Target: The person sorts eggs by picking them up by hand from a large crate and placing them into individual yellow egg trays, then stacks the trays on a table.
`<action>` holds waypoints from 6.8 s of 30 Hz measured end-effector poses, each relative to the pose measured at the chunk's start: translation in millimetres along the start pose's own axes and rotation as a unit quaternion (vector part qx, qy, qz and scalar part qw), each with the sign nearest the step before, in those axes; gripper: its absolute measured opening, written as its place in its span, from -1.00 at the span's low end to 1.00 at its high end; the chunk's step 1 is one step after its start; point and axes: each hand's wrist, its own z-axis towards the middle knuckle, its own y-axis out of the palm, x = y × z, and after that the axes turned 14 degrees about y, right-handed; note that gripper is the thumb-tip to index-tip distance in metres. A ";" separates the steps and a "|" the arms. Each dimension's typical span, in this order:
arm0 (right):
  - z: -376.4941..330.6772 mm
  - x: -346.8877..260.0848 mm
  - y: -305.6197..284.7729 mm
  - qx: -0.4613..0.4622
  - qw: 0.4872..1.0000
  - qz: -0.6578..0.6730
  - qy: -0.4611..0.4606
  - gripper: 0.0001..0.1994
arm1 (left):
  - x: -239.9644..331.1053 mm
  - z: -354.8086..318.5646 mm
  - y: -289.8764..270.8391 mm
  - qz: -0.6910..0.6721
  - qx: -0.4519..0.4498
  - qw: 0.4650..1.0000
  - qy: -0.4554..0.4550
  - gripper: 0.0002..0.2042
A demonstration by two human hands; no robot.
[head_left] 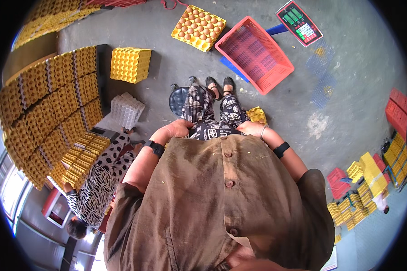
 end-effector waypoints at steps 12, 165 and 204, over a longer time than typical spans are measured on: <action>56.4 -59.6 -15.4 0.033 0.997 0.066 -0.004 -0.71 | -7.1 26.1 -126.4 0.229 -0.190 0.953 0.059 -0.58; 405.1 301.7 -349.7 0.160 0.876 0.131 0.435 -0.79 | 19.0 691.8 -240.3 0.743 -0.234 0.602 0.180 -0.67; 510.6 -27.8 -353.6 0.664 0.706 -0.135 0.208 -0.42 | -208.7 399.0 -519.1 0.648 0.190 0.685 0.275 -0.56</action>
